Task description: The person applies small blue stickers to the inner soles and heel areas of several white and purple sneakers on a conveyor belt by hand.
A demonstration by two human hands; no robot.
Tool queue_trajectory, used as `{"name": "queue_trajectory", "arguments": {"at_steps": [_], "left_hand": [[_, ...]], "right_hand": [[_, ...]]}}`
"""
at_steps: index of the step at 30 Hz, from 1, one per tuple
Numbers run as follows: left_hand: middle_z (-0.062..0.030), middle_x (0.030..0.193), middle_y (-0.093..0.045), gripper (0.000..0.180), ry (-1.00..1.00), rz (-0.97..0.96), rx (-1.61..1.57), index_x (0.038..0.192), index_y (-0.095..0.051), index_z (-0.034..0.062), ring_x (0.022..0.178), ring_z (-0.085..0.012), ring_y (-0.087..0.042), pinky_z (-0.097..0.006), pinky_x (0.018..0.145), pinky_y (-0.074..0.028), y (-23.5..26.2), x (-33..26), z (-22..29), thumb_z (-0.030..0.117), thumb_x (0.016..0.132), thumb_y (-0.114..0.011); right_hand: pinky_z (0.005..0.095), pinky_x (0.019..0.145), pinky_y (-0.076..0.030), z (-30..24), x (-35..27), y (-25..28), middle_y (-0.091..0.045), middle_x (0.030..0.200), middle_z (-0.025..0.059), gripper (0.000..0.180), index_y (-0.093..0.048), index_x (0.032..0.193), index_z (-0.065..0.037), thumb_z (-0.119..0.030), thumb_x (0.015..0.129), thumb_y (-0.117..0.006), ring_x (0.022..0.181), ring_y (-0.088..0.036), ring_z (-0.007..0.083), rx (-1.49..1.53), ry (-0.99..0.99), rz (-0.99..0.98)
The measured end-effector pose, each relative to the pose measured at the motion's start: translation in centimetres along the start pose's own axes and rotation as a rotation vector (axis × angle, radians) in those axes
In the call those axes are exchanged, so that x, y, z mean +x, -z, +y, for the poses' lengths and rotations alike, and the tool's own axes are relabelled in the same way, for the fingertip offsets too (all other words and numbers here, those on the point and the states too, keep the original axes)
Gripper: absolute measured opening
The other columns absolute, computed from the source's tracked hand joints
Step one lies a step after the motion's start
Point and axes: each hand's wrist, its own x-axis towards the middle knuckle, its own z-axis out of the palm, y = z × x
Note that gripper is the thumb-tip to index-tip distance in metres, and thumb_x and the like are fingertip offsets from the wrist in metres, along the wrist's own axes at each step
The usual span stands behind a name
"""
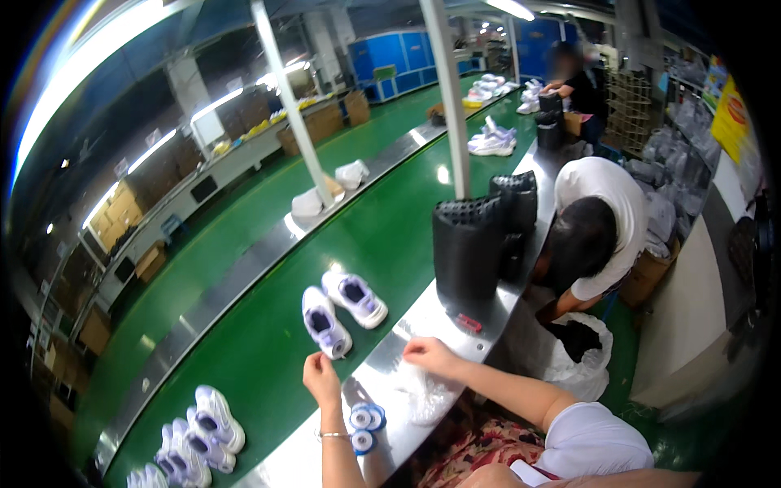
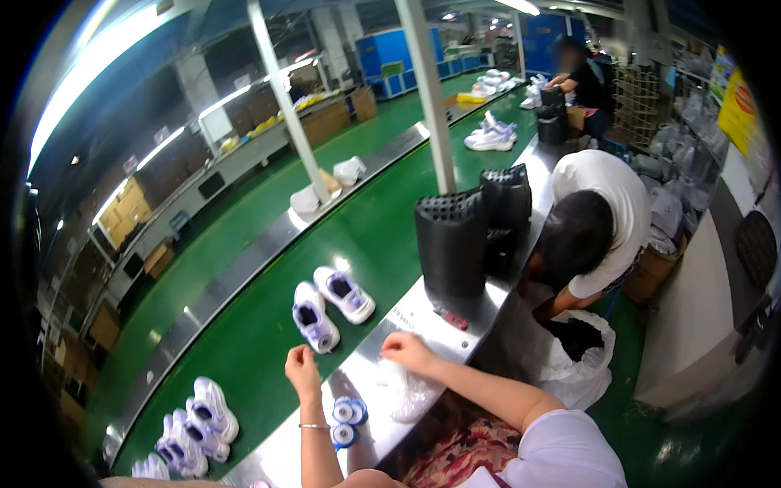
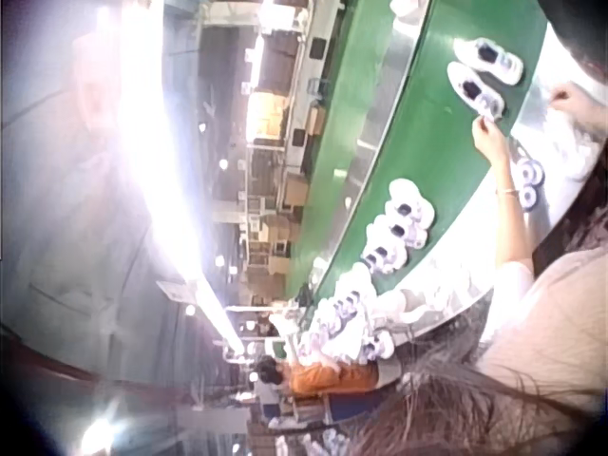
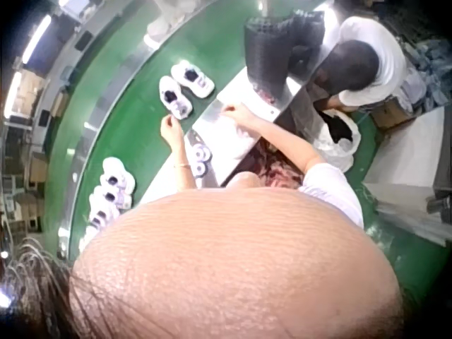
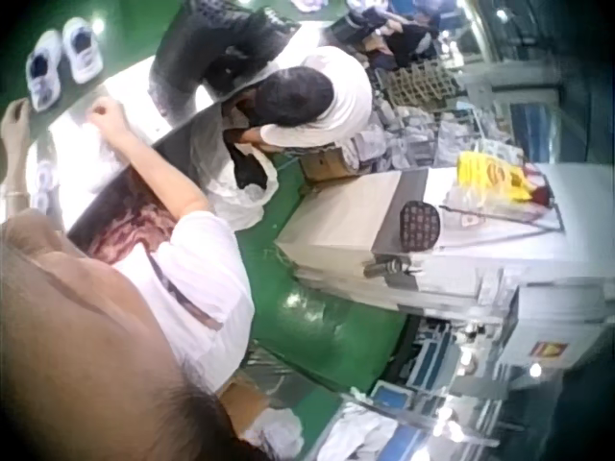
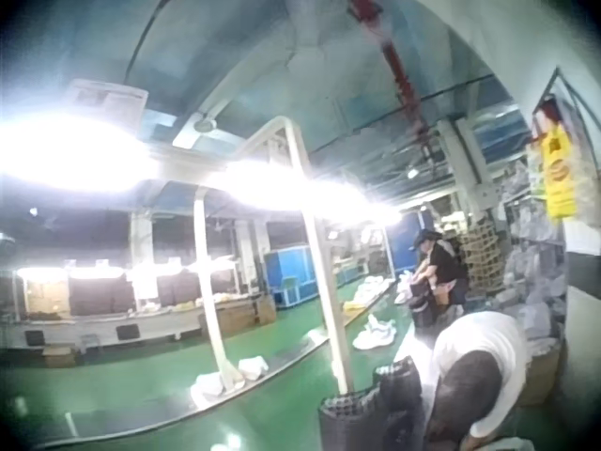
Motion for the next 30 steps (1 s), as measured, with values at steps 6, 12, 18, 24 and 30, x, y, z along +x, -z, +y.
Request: {"name": "queue_trajectory", "arguments": {"at_steps": [6,12,18,24,30], "left_hand": [[-0.0051,0.074,-0.060,0.010,-0.063,-0.090,-0.042,0.085,-0.059,-0.0023,0.068,-0.0107,-0.058,-0.022,0.057,-0.044,1.2,-5.5,1.7,0.007,0.084,-0.055],[-0.0116,0.077,-0.062,0.011,-0.099,-0.252,0.131,0.089,-0.060,-0.0016,0.068,-0.0193,-0.060,-0.028,0.060,-0.046,1.2,-12.9,3.3,0.005,0.081,-0.056],[-0.0171,0.092,-0.059,0.018,-0.272,-0.421,0.197,0.095,-0.057,-0.0013,0.086,-0.0305,-0.057,-0.038,0.074,-0.046,-1.8,-16.8,4.6,0.008,0.079,-0.058],[-0.0212,0.113,-0.051,0.030,-0.532,-0.491,0.317,0.104,-0.054,-0.0022,0.104,-0.0370,-0.048,-0.042,0.087,-0.040,-3.2,-17.2,5.0,0.008,0.077,-0.059],[-0.0235,0.117,-0.045,0.034,-0.510,-0.442,0.356,0.107,-0.054,-0.0014,0.105,-0.0389,-0.046,-0.041,0.089,-0.040,-3.2,-18.2,4.1,0.010,0.076,-0.063]], "right_hand": [[0.0219,0.060,-0.043,0.8,-3.1,3.8,-0.059,0.070,0.0025,0.009,-0.061,0.079,0.000,-0.007,0.076,-0.060,0.066,-0.052,0.0074,-0.045,-0.085,0.163],[0.0227,0.055,-0.042,2.4,-4.4,4.7,-0.059,0.064,0.0029,0.011,-0.061,0.079,0.001,-0.009,0.075,-0.062,0.060,-0.053,0.0071,-0.193,-0.153,0.164],[0.0222,0.053,-0.043,3.8,-3.8,2.5,-0.058,0.069,0.0030,0.016,-0.058,0.092,0.002,-0.006,0.078,-0.058,0.059,-0.054,0.0088,-0.343,-0.135,0.087],[0.0225,0.054,-0.043,4.5,-2.7,0.8,-0.059,0.073,0.0049,0.025,-0.058,0.101,0.002,-0.007,0.078,-0.059,0.061,-0.054,0.0093,-0.308,-0.026,0.066],[0.0239,0.054,-0.045,4.6,-2.1,2.9,-0.061,0.071,0.0077,0.021,-0.060,0.097,0.001,-0.008,0.078,-0.057,0.059,-0.056,0.0120,-0.173,-0.128,0.165]]}}
